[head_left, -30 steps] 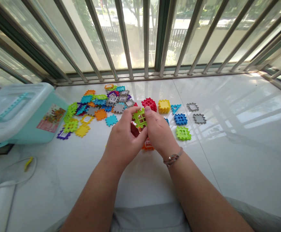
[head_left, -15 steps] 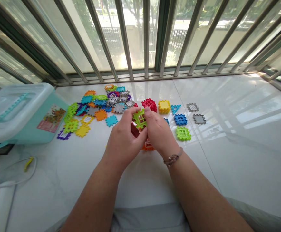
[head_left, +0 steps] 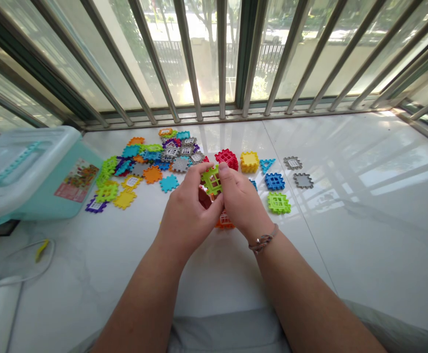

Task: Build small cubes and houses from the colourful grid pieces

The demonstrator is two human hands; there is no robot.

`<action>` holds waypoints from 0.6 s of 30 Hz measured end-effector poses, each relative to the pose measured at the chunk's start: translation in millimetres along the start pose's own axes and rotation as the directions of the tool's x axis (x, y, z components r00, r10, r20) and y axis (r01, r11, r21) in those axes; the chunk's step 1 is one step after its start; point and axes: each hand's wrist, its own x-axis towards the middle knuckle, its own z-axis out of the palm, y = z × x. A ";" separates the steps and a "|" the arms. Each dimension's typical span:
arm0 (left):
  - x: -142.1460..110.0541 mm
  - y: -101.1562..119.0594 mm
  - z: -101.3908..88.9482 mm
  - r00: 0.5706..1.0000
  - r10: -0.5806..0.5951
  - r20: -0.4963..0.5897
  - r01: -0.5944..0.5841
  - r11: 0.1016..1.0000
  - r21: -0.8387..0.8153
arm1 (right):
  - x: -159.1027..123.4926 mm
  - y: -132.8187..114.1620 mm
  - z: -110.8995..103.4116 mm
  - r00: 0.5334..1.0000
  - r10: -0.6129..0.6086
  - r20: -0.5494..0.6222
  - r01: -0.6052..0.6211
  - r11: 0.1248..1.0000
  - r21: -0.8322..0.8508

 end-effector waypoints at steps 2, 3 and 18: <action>-0.1 0.5 -0.2 1.000 -0.002 -0.002 0.002 1.000 0.010 | -0.1 0.1 0.1 1.000 0.001 0.003 -0.001 1.000 0.007; -0.2 0.7 -0.3 1.000 -0.002 -0.003 0.002 1.000 0.015 | -0.1 0.2 0.2 1.000 0.004 0.003 -0.004 1.000 0.010; 0.2 -0.6 -0.5 1.000 -0.001 0.016 0.001 1.000 0.016 | -0.3 1.7 -0.6 1.000 0.015 -0.001 -0.015 1.000 -0.009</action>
